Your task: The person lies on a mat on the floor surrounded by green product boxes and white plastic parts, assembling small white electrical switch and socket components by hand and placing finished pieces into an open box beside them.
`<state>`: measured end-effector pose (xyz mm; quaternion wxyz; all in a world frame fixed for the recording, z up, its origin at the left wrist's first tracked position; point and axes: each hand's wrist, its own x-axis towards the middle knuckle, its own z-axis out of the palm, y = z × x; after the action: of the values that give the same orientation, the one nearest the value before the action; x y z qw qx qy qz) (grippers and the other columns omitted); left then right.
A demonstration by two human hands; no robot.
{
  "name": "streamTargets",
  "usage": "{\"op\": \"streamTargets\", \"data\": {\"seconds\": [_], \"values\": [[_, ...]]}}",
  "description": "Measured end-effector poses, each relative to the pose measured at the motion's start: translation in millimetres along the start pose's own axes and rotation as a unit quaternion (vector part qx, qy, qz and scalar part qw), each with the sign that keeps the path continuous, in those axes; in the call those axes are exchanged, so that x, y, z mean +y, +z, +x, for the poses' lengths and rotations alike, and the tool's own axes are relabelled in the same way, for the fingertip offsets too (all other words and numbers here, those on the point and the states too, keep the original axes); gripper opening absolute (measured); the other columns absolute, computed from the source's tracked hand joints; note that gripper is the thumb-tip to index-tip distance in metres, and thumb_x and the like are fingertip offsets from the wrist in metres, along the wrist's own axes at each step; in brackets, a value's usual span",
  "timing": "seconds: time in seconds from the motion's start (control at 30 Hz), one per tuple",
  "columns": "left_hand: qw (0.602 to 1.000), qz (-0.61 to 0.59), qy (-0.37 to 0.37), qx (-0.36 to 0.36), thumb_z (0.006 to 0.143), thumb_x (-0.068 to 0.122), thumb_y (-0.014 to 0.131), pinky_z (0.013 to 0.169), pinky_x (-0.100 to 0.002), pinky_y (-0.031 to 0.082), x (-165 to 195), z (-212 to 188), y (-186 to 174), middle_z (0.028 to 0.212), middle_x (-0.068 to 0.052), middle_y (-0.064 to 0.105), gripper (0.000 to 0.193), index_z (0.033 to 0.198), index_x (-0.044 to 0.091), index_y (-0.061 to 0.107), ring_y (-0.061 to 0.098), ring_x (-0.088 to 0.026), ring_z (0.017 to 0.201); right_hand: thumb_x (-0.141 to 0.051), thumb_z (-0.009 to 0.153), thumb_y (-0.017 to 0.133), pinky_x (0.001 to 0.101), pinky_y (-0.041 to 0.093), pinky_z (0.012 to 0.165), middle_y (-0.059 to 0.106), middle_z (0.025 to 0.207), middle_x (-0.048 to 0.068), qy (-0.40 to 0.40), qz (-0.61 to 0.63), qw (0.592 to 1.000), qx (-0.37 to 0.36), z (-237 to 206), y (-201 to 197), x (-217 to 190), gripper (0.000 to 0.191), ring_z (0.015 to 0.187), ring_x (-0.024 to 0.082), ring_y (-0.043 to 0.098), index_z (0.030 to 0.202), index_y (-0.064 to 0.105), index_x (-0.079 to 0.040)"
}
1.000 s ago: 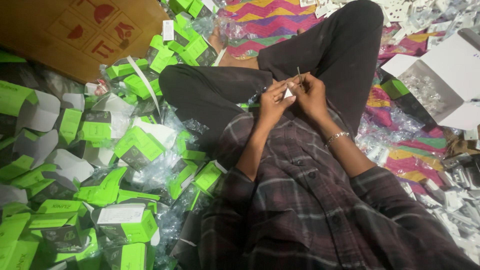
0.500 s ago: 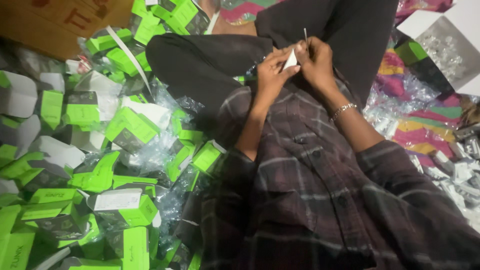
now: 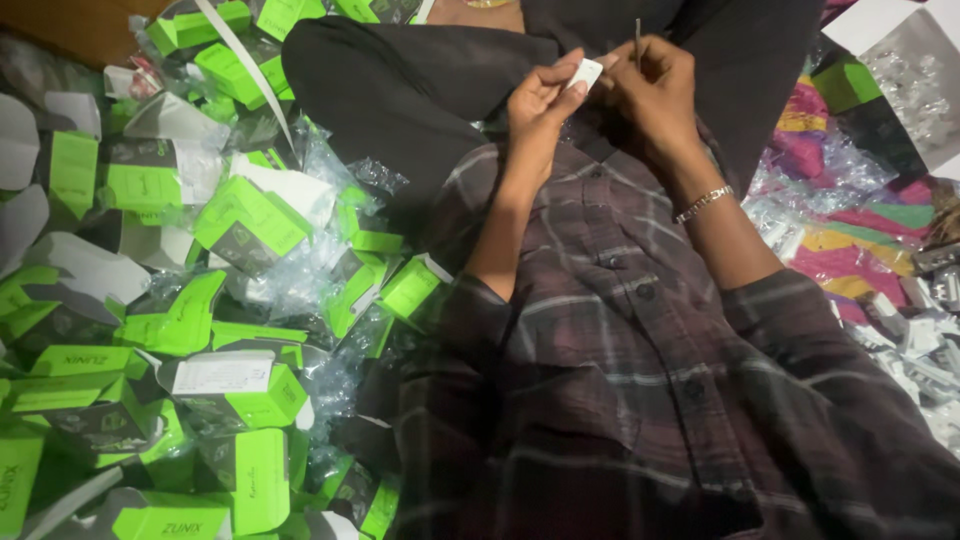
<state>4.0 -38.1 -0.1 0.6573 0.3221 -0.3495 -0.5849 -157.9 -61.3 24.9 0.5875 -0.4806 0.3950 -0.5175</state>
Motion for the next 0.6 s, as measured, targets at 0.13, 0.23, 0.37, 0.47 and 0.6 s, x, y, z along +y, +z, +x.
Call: {"op": "streamTargets", "data": {"seconds": [0.13,0.23,0.37,0.47,0.6], "values": [[0.999,0.037,0.003,-0.01,0.099,-0.01,0.063,0.113,-0.034,0.048,-1.2,-0.8,1.7,0.141,-0.025,0.062,0.01,0.109,-0.007,0.06,0.063,-0.024,0.126,-0.009,0.105,0.08,0.0234,0.04,0.06,0.06,0.077,0.0,-0.048,-0.21,0.976,-0.04,-3.4,-0.7,-0.9,0.022,0.07,0.004,0.05,0.093,0.068,0.005],[0.998,0.054,0.004,-0.013,0.098,-0.012,0.061,0.109,-0.034,0.052,-1.9,-1.5,3.2,0.139,-0.026,0.063,0.01,0.108,-0.007,0.059,0.066,-0.024,0.122,-0.008,0.102,0.076,0.0213,0.042,0.06,0.064,0.08,-0.001,-0.02,-0.164,0.984,-0.065,-4.0,-0.3,-6.8,0.014,0.069,0.003,0.053,0.107,0.076,0.005],[0.999,0.053,-0.001,-0.009,0.097,-0.014,0.061,0.105,-0.032,0.055,-1.4,-1.2,2.8,0.138,-0.026,0.063,0.011,0.106,-0.008,0.06,0.067,-0.023,0.119,-0.007,0.102,0.073,0.0205,0.048,0.062,0.071,0.083,0.0,0.0,-0.113,0.989,-0.091,-7.2,3.2,-18.3,0.014,0.07,0.004,0.062,0.108,0.075,0.005],[0.998,0.055,0.0,0.008,0.095,-0.015,0.062,0.103,-0.032,0.056,-2.4,-1.2,1.6,0.135,-0.025,0.065,0.013,0.104,-0.007,0.06,0.068,-0.023,0.117,-0.008,0.103,0.071,0.0201,0.05,0.062,0.072,0.083,0.0,0.011,-0.104,0.99,-0.099,-8.9,4.3,-23.2,0.014,0.07,0.004,0.064,0.108,0.075,0.004],[0.997,0.074,0.018,-0.002,0.096,-0.016,0.064,0.102,-0.032,0.056,-6.1,-1.5,-0.5,0.133,-0.025,0.068,0.009,0.098,-0.007,0.062,0.069,-0.022,0.114,-0.009,0.104,0.072,0.0216,0.049,0.058,0.069,0.079,0.002,0.0,-0.139,0.987,-0.084,-7.9,1.5,-19.2,0.016,0.066,0.005,0.063,0.097,0.072,0.005]]}}
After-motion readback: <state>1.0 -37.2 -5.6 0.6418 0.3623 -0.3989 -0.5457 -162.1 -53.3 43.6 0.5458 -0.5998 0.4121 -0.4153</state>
